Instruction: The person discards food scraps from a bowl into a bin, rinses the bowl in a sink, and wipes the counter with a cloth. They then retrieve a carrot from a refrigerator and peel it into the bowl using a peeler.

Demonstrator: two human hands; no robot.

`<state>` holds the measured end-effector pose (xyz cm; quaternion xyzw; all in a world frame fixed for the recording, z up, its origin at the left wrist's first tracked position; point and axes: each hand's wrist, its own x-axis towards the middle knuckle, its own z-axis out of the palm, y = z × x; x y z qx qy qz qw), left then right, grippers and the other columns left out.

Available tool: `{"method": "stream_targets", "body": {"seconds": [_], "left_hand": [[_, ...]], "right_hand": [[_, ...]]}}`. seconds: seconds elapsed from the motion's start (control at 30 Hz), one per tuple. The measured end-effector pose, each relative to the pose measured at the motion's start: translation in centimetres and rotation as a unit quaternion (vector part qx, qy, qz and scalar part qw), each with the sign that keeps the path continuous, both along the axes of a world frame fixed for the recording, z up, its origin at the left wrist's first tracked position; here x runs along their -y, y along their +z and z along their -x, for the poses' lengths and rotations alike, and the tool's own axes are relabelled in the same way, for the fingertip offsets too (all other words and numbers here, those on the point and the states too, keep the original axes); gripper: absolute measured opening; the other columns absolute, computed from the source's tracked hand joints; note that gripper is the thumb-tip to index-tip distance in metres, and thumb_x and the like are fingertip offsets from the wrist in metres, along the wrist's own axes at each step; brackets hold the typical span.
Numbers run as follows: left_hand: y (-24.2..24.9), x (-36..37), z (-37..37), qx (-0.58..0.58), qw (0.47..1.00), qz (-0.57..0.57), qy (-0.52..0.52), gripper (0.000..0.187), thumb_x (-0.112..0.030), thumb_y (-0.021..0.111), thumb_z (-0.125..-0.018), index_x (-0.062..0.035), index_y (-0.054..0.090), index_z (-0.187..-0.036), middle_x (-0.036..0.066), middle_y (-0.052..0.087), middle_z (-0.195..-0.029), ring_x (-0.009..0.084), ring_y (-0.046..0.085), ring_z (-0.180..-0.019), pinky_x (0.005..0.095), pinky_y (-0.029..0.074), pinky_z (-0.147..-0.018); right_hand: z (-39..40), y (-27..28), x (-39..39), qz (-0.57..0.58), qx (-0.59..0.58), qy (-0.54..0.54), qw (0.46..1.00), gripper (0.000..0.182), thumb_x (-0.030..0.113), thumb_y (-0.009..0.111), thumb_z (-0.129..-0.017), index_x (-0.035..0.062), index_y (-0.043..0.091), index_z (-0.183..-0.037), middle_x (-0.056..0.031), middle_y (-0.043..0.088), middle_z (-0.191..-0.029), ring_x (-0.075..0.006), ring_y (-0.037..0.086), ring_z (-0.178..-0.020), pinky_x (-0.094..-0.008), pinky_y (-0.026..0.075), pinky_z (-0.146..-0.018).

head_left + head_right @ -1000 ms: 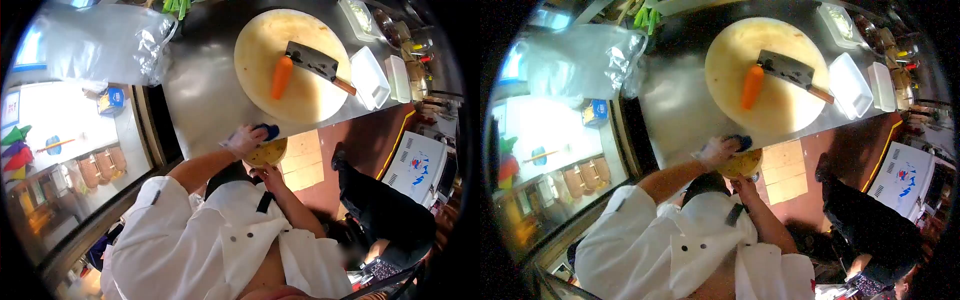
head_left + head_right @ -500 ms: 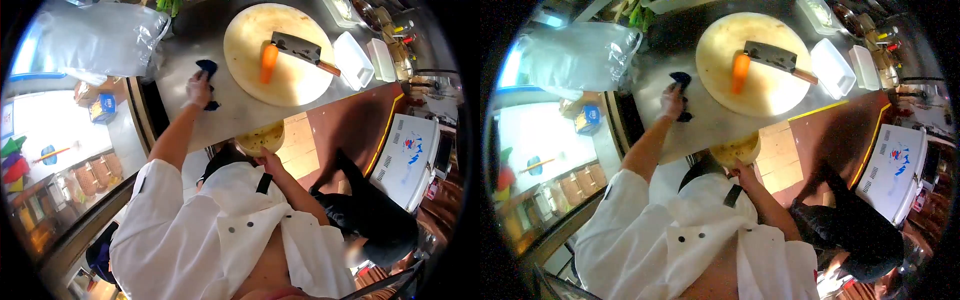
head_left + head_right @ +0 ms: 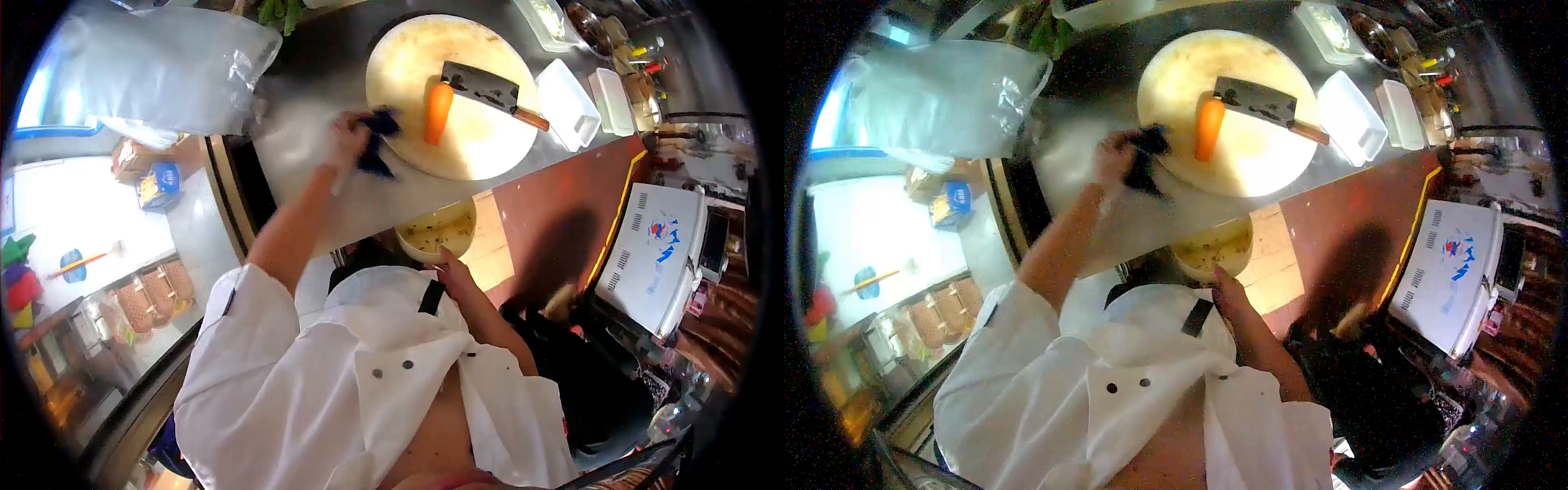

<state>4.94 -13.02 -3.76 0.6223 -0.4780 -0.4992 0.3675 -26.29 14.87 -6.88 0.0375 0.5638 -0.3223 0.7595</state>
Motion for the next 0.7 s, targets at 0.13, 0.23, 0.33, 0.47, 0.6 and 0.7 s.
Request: {"method": "stream_targets", "body": {"seconds": [0.13, 0.23, 0.33, 0.47, 0.6, 0.7], "left_hand": [[-5.7, 4.2, -4.9, 0.306, 0.95, 0.041, -0.035, 0.042, -0.015, 0.058, -0.09, -0.0101, 0.062, -0.132, 0.018, 0.068, -0.116, 0.0357, 0.062, -0.115, 0.0425, 0.051, -0.098], [-8.0, -4.7, 3.8, 0.255, 0.966, -0.025, -0.039, 0.042, -0.016, 0.055, -0.092, -0.0153, 0.06, -0.134, 0.018, 0.052, -0.14, 0.0407, 0.052, -0.125, 0.0503, 0.048, -0.101], [0.0, -13.3, 11.4, 0.223, 0.891, -0.056, -0.391, 0.042, -0.028, 0.063, -0.09, -0.0176, 0.063, -0.131, 0.018, 0.056, -0.126, 0.0382, 0.053, -0.119, 0.0467, 0.044, -0.104], [-2.9, -15.9, 14.9, 0.172, 0.903, 0.192, -0.343, 0.039, -0.028, 0.065, -0.089, -0.0157, 0.065, -0.126, 0.018, 0.057, -0.123, 0.0357, 0.054, -0.117, 0.0442, 0.044, -0.105], [-4.9, -7.9, 7.8, -0.131, 0.986, -0.099, -0.043, 0.028, -0.02, 0.061, -0.091, -0.0132, 0.068, -0.118, 0.014, 0.066, -0.105, 0.0266, 0.063, -0.095, 0.0397, 0.052, -0.086], [-4.1, 1.3, -1.7, -0.112, 0.966, 0.045, 0.228, 0.024, -0.016, 0.058, -0.093, -0.0087, 0.068, -0.114, 0.005, 0.064, -0.084, 0.0133, 0.057, -0.074, 0.0288, 0.049, -0.07]], "right_hand": [[-0.4, -1.5, 0.8, -0.001, -0.05, 0.02, 0.999, 0.05, 0.036, 0.064, -0.098, 0.0031, 0.051, -0.134, -0.0126, 0.063, -0.126, -0.0232, 0.063, -0.107, -0.0351, 0.053, -0.093], [-0.4, -1.8, 1.3, 0.027, -0.059, 0.043, 0.997, 0.05, 0.035, 0.065, -0.097, 0.0045, 0.052, -0.134, -0.0112, 0.063, -0.126, -0.0227, 0.062, -0.107, -0.0355, 0.052, -0.095], [0.4, -1.1, 1.3, 0.011, -0.054, 0.063, 0.996, 0.049, 0.035, 0.066, -0.096, 0.0061, 0.052, -0.134, -0.0138, 0.062, -0.126, -0.0247, 0.062, -0.105, -0.0361, 0.051, -0.096], [2.8, -2.1, -0.3, -0.057, -0.057, -0.019, 0.997, 0.051, 0.034, 0.064, -0.097, 0.0049, 0.049, -0.136, -0.0201, 0.059, -0.124, -0.0303, 0.062, -0.107, -0.038, 0.05, -0.102], [4.0, 0.7, -0.1, -0.043, -0.043, -0.014, 0.998, 0.051, 0.032, 0.061, -0.099, 0.0017, 0.047, -0.137, -0.0209, 0.057, -0.13, -0.0317, 0.061, -0.117, -0.0369, 0.053, -0.101], [4.1, 2.0, 0.4, 0.049, -0.016, -0.005, 0.999, 0.052, 0.03, 0.061, -0.099, 0.0013, 0.045, -0.139, -0.0197, 0.056, -0.132, -0.0306, 0.064, -0.111, -0.0361, 0.055, -0.098]]}}
